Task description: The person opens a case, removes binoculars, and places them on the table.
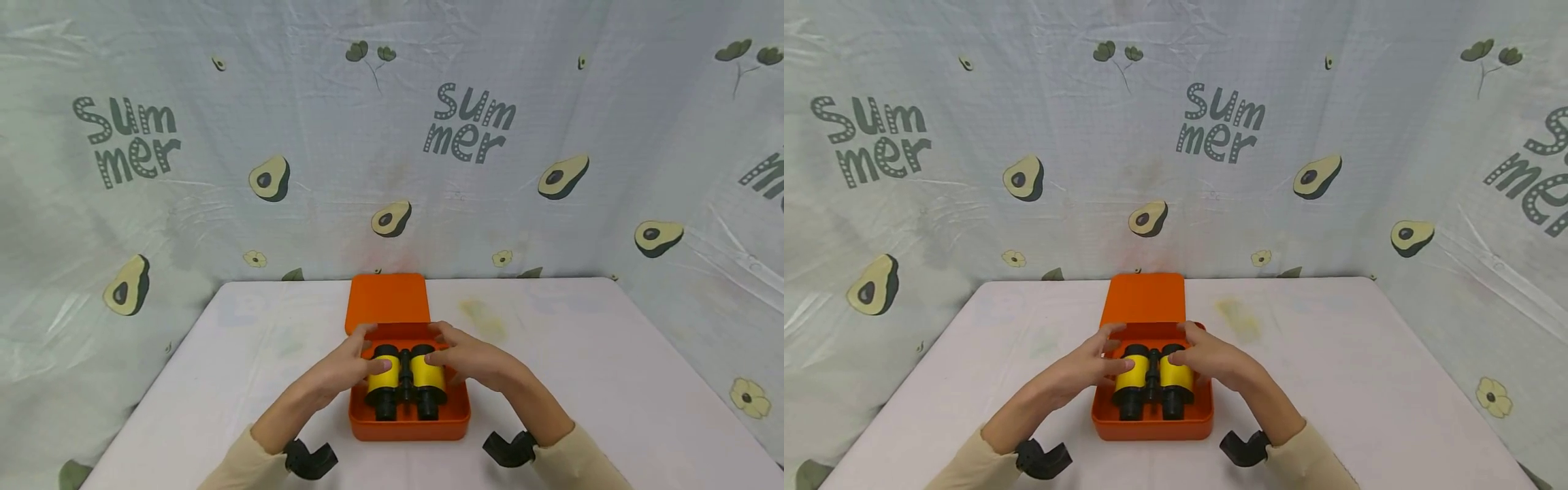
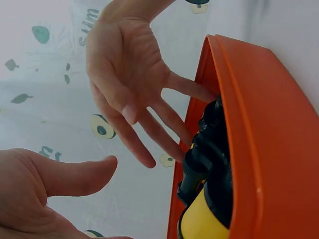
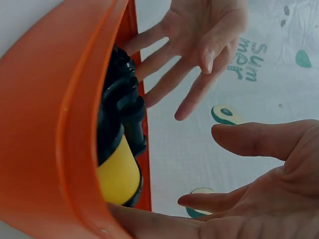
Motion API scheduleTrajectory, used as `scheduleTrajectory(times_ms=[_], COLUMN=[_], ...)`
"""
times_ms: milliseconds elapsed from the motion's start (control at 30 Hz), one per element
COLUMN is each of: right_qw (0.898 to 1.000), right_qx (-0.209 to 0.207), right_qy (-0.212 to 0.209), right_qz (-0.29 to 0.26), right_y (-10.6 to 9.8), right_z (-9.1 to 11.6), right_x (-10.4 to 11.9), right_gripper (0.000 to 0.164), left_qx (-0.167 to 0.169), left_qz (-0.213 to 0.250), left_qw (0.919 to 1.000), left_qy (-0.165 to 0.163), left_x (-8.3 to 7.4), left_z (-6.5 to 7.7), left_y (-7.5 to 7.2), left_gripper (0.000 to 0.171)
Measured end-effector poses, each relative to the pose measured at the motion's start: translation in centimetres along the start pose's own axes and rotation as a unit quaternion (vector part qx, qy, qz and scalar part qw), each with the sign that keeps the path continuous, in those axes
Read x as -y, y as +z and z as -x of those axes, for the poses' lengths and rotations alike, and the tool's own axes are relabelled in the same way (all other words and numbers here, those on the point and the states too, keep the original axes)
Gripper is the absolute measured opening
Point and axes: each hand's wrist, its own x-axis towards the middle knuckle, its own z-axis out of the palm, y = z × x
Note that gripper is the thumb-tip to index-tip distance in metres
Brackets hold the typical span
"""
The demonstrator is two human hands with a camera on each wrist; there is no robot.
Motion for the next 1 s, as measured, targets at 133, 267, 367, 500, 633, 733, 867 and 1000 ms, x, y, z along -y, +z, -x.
scheduleTrajectory(times_ms=[133, 267, 367, 500, 633, 733, 867, 1000], right_qw=[1.000, 1.000, 1.000, 0.999, 0.999, 0.998, 0.998, 0.998], right_qx=[-0.001, 0.000, -0.003, -0.007, -0.012, -0.018, -0.019, -0.016], right_qy=[0.007, 0.012, 0.017, 0.026, 0.029, 0.025, 0.023, 0.014], right_qz=[0.000, 0.002, 0.008, 0.025, 0.044, 0.055, 0.056, 0.052], right_y=[0.3, 0.4, 0.6, 1.0, 1.3, 1.5, 1.7, 1.7], right_z=[-0.3, -0.6, -0.9, -1.1, -1.1, -1.1, -1.2, -1.0], right_x=[-0.4, -0.8, -0.9, -0.9, -0.9, -0.9, -0.9, -0.9], right_gripper=[0.073, 0.076, 0.079, 0.085, 0.085, 0.084, 0.084, 0.086], left_qx=[-0.001, 0.002, 0.005, 0.001, -0.007, -0.009, -0.001, 0.009], left_qz=[-0.009, -0.018, -0.022, -0.023, -0.042, -0.062, -0.079, -0.100], left_qw=[0.9999, 0.9998, 0.9997, 0.9997, 0.9991, 0.9980, 0.9968, 0.9949], left_qy=[-0.007, -0.008, -0.008, -0.009, -0.007, -0.004, 0.000, 0.008], left_x=[0.2, 0.4, 0.6, 1.0, 1.3, 1.3, 1.3, 1.3], left_z=[-0.1, -0.4, -0.6, -0.7, -0.8, -0.8, -0.8, -0.8], left_y=[0.8, 1.5, 1.7, 2.0, 2.2, 2.3, 2.3, 2.1], left_gripper=[0.079, 0.079, 0.077, 0.077, 0.080, 0.081, 0.079, 0.076])
